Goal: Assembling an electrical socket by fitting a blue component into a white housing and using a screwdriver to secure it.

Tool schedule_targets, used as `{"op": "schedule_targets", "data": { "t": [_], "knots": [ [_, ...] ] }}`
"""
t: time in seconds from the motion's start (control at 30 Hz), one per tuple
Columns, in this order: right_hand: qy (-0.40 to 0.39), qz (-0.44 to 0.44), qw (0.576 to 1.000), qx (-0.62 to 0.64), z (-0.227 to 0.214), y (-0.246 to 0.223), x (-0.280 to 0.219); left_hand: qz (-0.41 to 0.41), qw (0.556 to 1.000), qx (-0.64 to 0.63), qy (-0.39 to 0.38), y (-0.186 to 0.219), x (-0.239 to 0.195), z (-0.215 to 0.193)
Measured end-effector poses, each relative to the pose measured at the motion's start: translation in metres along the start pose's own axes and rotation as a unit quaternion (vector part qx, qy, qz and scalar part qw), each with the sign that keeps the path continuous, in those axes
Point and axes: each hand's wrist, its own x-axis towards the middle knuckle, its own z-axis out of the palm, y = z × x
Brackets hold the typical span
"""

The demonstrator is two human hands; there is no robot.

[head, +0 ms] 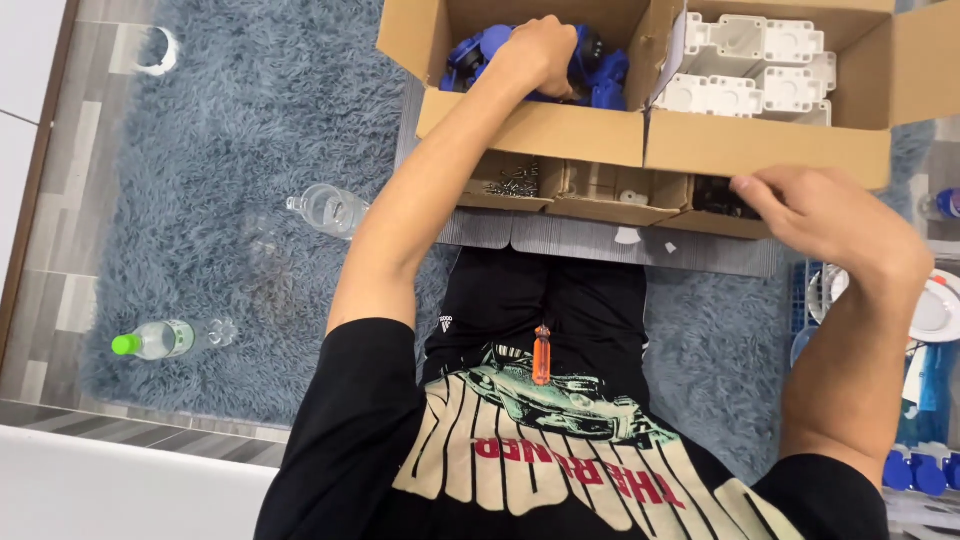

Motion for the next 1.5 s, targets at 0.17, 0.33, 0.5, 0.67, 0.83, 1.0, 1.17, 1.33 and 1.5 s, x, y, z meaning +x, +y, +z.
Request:
{"op": "schedule_targets", "data": {
  "t": [0.17,0.33,0.5,0.67,0.83,1.0,1.17,1.33,1.5],
  "knots": [
    [-0.117,0.094,0.988,-0.022,0.013,-0.005,0.014,0.008,0.999,-0.031,0.022,-0.003,-0.017,-0.019],
    [-0.109,0.038,0.992,0.057,0.046,0.008,0.036,0.118,0.952,-0.183,0.216,-0.005,-0.066,-0.067],
    [-0.079,0.004,0.995,0.066,0.059,0.011,0.054,0.220,0.882,-0.326,0.258,0.033,-0.174,-0.130],
    [-0.187,0.144,0.970,0.055,0.062,0.010,0.061,0.257,0.858,-0.399,0.195,0.054,-0.243,-0.109],
    [-0.132,0.099,0.986,0.039,0.075,0.031,0.071,0.193,0.849,-0.480,0.110,0.071,-0.286,-0.071],
    [-0.083,0.046,0.993,0.064,0.081,0.046,0.072,0.192,0.846,-0.477,0.140,0.086,-0.300,-0.028],
    [-0.079,0.043,0.994,0.056,0.066,0.033,0.061,0.132,0.869,-0.440,0.184,0.095,-0.294,0.019],
    [0.076,0.033,0.987,0.136,0.063,0.036,0.040,0.069,0.885,-0.398,0.234,0.104,-0.290,0.033],
    [0.088,0.016,0.987,0.136,0.065,0.034,0.040,0.043,0.887,-0.390,0.245,0.109,-0.289,0.047]
  ]
}}
